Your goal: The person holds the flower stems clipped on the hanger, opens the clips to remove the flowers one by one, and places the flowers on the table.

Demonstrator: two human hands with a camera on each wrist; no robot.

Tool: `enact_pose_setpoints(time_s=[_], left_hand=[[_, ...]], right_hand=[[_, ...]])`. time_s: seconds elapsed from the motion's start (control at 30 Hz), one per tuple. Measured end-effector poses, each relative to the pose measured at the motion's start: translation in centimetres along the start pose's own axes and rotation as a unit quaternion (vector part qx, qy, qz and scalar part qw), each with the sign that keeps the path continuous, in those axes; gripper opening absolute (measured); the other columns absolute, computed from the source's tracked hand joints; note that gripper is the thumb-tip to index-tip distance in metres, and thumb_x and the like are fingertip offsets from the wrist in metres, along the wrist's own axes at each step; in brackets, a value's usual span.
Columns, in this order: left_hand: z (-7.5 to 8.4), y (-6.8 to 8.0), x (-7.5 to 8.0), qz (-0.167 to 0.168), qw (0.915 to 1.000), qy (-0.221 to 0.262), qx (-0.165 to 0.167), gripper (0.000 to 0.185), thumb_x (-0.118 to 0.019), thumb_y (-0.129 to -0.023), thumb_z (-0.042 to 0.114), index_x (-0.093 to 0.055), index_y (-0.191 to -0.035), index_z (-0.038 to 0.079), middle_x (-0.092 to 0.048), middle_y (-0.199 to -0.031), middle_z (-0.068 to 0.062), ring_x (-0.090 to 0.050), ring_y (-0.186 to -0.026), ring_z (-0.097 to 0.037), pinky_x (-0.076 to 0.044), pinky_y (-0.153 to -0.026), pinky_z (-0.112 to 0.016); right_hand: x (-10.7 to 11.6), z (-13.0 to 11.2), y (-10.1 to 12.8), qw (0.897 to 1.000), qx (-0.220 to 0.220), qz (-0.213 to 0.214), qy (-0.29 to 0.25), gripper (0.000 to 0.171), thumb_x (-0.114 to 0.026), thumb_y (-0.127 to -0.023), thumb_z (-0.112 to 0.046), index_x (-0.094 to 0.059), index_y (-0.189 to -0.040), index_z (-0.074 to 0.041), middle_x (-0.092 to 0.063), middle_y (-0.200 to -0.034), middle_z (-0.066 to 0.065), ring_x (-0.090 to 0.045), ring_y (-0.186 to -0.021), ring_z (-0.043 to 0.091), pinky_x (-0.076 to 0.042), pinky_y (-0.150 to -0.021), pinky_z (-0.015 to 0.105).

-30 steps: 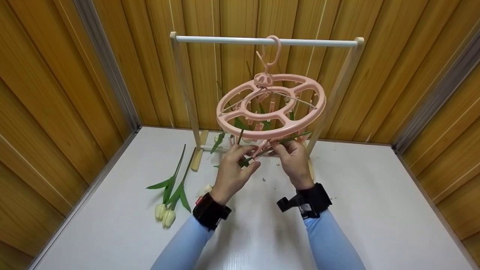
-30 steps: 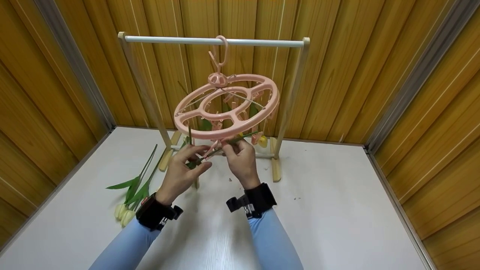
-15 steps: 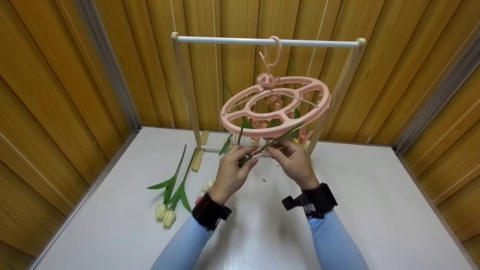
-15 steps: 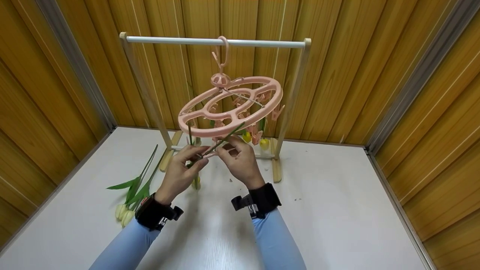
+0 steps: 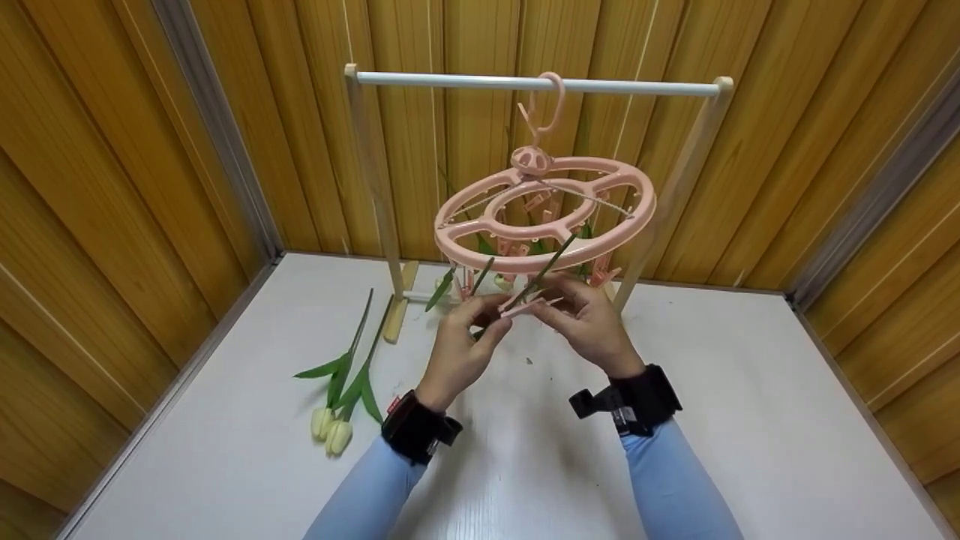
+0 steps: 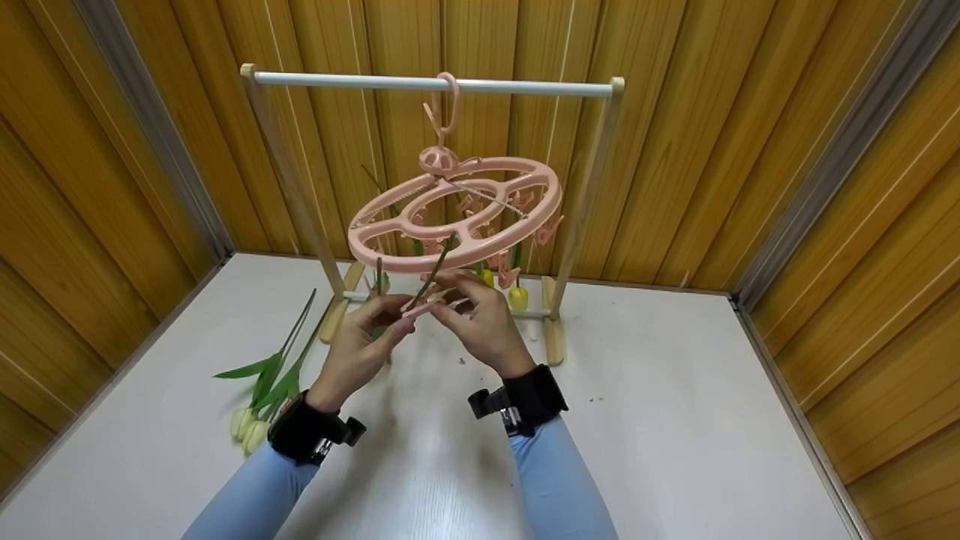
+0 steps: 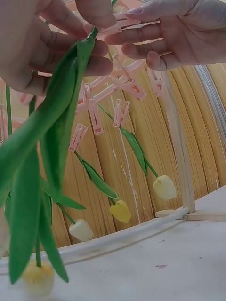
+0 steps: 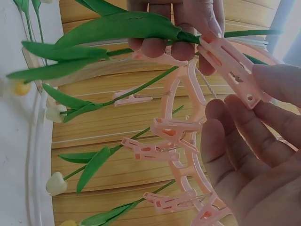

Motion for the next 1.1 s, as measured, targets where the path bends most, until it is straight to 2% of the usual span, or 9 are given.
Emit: enact_pose_setpoints(time_s=[0.23, 0.53, 0.73, 0.9, 1.1], left_hand=[[-0.4, 0.3, 0.0, -0.013, 0.9999, 0.008, 0.005, 0.035, -0.073, -0.096, 0.008, -0.067, -0.128, -0.002, -0.072, -0.103, -0.012, -0.068, -0.091, -0.023, -0.055, -0.081, -0.033], [-0.9, 0.6, 0.0, -0.025, 0.999, -0.016, 0.032, 0.025, -0.073, -0.091, 0.0, -0.072, -0.116, -0.001, -0.073, -0.103, -0.01, -0.069, -0.092, -0.021, -0.056, -0.083, -0.033], [-1.4, 1.2, 0.0, -0.018, 0.999, -0.02, 0.037, 0.02, -0.075, -0.091, 0.003, -0.075, -0.112, 0.0, -0.072, -0.102, -0.01, -0.069, -0.091, -0.023, -0.057, -0.083, -0.037], [-1.9, 1.9, -0.2, -0.022, 0.998, -0.011, 0.058, 0.013, -0.074, -0.093, 0.006, -0.077, -0.105, 0.002, -0.071, -0.096, -0.006, -0.068, -0.088, -0.019, -0.056, -0.081, -0.034], [-2.1, 2.3, -0.5, -0.017, 0.9984, -0.003, 0.054, 0.011, -0.073, -0.095, 0.009, -0.077, -0.103, 0.002, -0.072, -0.094, -0.008, -0.068, -0.085, -0.02, -0.055, -0.078, -0.031]], right_hand=[[0.0, -0.1, -0.1, 1.0, 0.011, -0.002, -0.011, 0.034, -0.07, -0.095, 0.001, -0.067, -0.129, 0.001, -0.073, -0.113, 0.016, -0.069, -0.102, 0.013, -0.055, -0.084, 0.026], [0.0, -0.3, -0.1, 1.0, 0.014, 0.008, -0.026, 0.032, -0.068, -0.096, 0.002, -0.066, -0.127, 0.005, -0.072, -0.109, 0.018, -0.069, -0.098, 0.013, -0.055, -0.082, 0.024], [-0.1, -0.4, -0.1, 0.999, 0.026, -0.001, -0.039, 0.036, -0.067, -0.096, 0.004, -0.064, -0.132, 0.005, -0.071, -0.111, 0.019, -0.07, -0.099, 0.015, -0.057, -0.085, 0.026], [-0.2, -0.4, 0.0, 0.999, 0.024, -0.002, -0.03, 0.034, -0.067, -0.096, 0.003, -0.066, -0.13, 0.004, -0.071, -0.112, 0.018, -0.07, -0.099, 0.014, -0.057, -0.086, 0.026], [-0.2, -0.2, 0.1, 0.999, 0.033, -0.002, -0.033, 0.033, -0.066, -0.097, 0.004, -0.065, -0.13, 0.006, -0.069, -0.11, 0.021, -0.07, -0.099, 0.014, -0.056, -0.086, 0.024]])
Point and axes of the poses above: each hand's wrist, its own y-axis away from the middle knuckle, its own x-axis out of the back of the hand, z = x × y, the point moved 3 cm from there along -y, towards the middle knuckle
